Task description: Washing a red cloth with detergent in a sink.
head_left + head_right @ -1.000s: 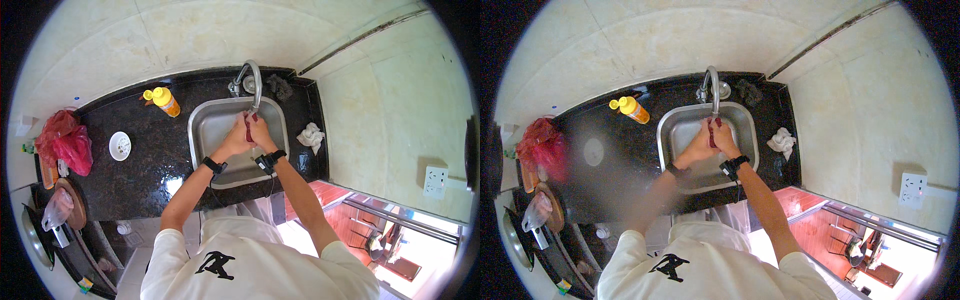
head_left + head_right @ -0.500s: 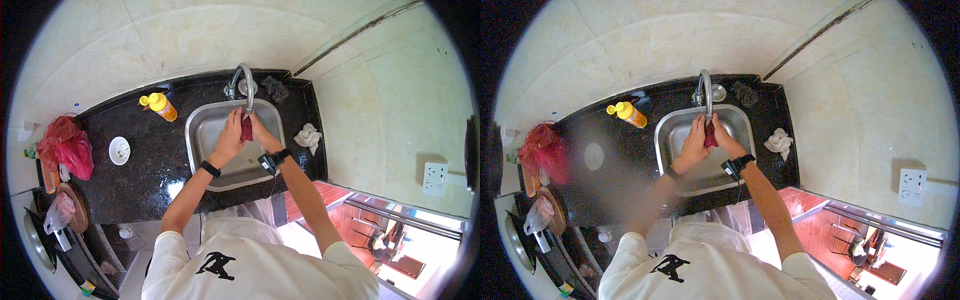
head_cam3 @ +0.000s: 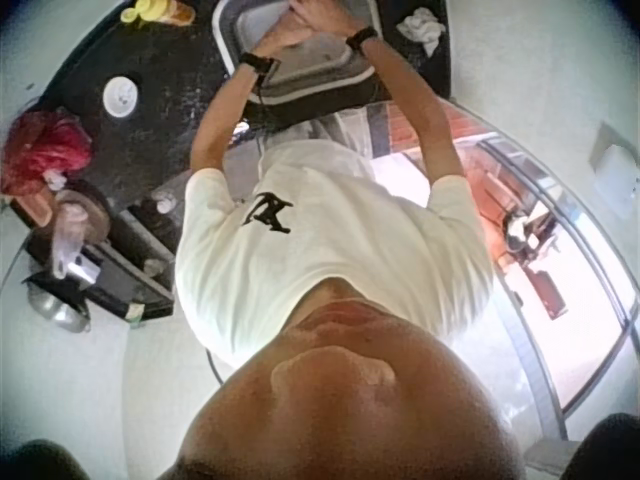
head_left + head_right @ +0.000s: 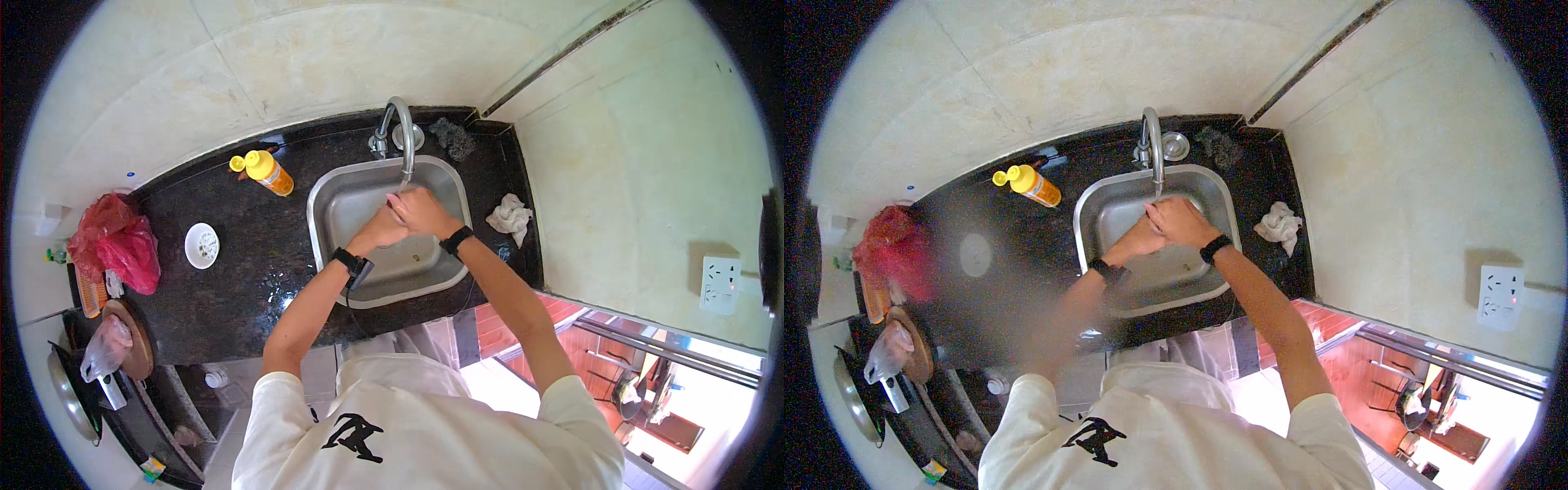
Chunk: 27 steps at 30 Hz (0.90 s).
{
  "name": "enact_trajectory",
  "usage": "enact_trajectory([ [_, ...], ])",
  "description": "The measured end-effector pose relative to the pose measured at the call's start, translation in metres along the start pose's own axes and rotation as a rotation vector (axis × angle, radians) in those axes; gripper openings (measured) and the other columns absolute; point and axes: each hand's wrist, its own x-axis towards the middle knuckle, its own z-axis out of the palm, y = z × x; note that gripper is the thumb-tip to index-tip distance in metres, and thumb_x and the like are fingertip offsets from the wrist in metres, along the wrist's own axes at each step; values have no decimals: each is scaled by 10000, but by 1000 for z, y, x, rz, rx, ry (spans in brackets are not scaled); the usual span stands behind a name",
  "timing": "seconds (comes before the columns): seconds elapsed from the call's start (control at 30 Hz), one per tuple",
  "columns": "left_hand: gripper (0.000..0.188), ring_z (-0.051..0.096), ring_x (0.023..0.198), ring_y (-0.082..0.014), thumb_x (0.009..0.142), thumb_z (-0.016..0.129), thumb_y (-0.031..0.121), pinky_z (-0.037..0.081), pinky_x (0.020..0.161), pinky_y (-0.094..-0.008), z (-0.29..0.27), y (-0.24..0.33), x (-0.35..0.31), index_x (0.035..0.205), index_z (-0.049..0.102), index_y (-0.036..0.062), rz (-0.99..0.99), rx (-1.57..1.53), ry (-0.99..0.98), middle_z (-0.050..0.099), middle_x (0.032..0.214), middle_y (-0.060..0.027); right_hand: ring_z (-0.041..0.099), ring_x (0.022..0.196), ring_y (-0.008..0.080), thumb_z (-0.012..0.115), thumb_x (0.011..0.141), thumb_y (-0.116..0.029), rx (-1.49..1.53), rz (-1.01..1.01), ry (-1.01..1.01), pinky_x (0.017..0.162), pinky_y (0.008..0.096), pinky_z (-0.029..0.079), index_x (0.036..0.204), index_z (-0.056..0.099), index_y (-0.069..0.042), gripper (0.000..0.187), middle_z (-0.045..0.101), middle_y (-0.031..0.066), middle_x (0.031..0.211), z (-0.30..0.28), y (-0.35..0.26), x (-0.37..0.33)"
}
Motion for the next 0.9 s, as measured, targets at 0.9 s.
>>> enact_trajectory([
  [0.9,202,598,590,-192,835,703,125,490,573,-349,0,4,-8,1011,646,47,-230,-393,9,639,695,1,604,604,417,552,970,-326,265,297,113,577,474,461,696,639,25,454,606,222,651,-12,-23,6],
])
